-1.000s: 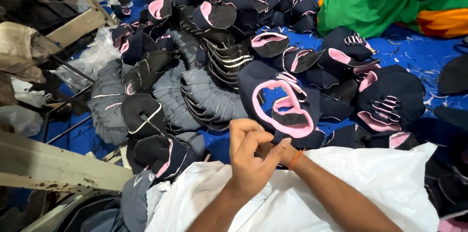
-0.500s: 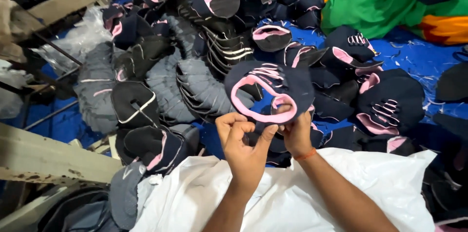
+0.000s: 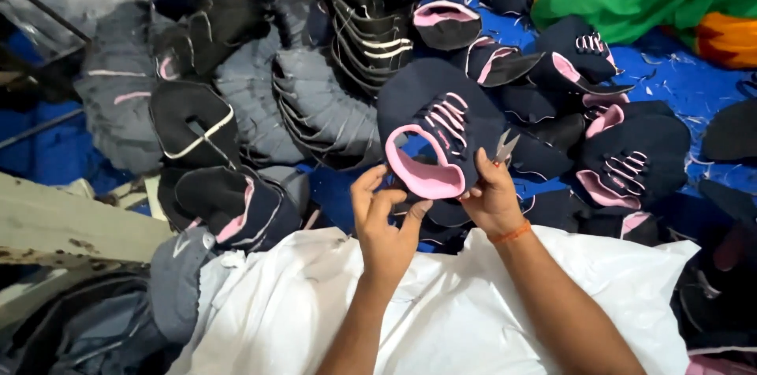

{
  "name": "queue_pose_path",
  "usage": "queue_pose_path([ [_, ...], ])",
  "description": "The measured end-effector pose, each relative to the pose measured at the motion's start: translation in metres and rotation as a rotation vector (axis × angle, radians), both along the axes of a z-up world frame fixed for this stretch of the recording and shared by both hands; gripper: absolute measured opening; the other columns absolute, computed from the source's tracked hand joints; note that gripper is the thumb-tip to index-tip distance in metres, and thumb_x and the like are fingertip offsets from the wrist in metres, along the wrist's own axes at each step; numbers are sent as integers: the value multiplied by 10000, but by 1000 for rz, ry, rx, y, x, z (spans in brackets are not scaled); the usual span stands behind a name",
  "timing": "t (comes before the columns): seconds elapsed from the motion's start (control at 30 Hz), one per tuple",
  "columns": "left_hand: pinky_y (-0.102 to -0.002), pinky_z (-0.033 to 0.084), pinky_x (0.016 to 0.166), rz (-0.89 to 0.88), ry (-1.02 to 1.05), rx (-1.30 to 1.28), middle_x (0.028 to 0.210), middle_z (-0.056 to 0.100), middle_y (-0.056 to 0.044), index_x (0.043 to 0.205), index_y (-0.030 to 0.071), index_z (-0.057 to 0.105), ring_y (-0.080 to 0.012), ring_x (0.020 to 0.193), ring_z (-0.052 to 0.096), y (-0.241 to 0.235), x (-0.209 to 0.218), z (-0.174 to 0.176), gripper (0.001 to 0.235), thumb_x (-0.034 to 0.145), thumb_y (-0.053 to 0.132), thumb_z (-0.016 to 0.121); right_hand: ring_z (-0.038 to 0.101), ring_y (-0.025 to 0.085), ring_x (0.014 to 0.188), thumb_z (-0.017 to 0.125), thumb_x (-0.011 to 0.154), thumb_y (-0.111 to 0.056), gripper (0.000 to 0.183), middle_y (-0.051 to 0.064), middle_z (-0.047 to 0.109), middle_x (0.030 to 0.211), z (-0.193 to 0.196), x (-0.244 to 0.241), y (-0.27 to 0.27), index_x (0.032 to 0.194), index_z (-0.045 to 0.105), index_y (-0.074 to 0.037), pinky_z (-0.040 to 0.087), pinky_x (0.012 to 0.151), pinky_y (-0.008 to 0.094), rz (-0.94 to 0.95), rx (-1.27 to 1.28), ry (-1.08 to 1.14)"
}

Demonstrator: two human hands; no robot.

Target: Trimming excess material and threads from shoe uppers using small scissors.

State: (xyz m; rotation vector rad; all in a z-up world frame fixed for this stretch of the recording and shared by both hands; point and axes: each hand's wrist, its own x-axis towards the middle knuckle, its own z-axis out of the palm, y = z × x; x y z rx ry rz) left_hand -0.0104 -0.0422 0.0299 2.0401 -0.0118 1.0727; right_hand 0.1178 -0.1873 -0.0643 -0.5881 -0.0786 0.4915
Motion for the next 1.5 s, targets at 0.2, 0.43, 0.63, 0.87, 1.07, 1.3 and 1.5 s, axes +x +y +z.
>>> queue_pose_path([
  [0.2,-362,539,1059,-295,44,-530,1389,460,-169,1045,-4,532,-266,1281,592,5,-5,-23,282,885,-17,763,472,71,590,631,1066,-312,220,-26,596,746,7,-6,-2,1074,644,-92,441,597,254,34,-30,-126],
  [0.43,-343,541,1039,-286,43,-488,1358,485,-159,972,-1,580,-246,1249,623,13,-8,-23,213,889,3,777,461,67,610,613,1090,-316,216,-29,591,782,4,-6,-1,1104,629,-102,433,614,250,75,-46,-139],
  [0.63,-365,520,993,-94,10,-299,1290,519,-141,954,18,622,-262,1134,628,1,-16,-12,266,844,27,865,440,52,559,569,1089,-358,287,5,628,814,-2,-9,5,1103,647,-83,416,543,226,99,-109,-33],
  [0.87,-318,561,913,-80,-61,-247,1257,503,-123,1011,60,665,-213,1011,650,-13,-24,-7,315,816,12,909,649,210,940,542,1065,-227,301,99,656,1039,-8,-21,16,1251,615,-3,553,869,344,209,64,175],
  [1.07,-323,551,905,-73,-48,-169,1254,502,-122,1050,77,681,-215,1023,612,-14,-31,-10,375,768,-33,902,697,308,1058,520,1035,-258,379,187,700,1191,1,-31,20,1285,614,10,574,920,411,315,116,282],
  [1.3,-314,541,887,-73,-33,-186,1235,504,-115,1054,83,681,-217,1023,604,-13,-32,-11,371,777,-23,902,691,265,1055,528,1068,-238,350,161,698,1187,-16,-27,13,1294,618,15,574,917,378,290,54,208],
  [1.5,-359,492,936,51,27,-170,1128,551,-114,979,76,638,-273,1058,590,6,-21,-8,363,770,110,932,581,141,697,582,1119,-353,333,27,611,786,-31,-19,11,1104,634,-24,499,667,291,218,74,225],
])
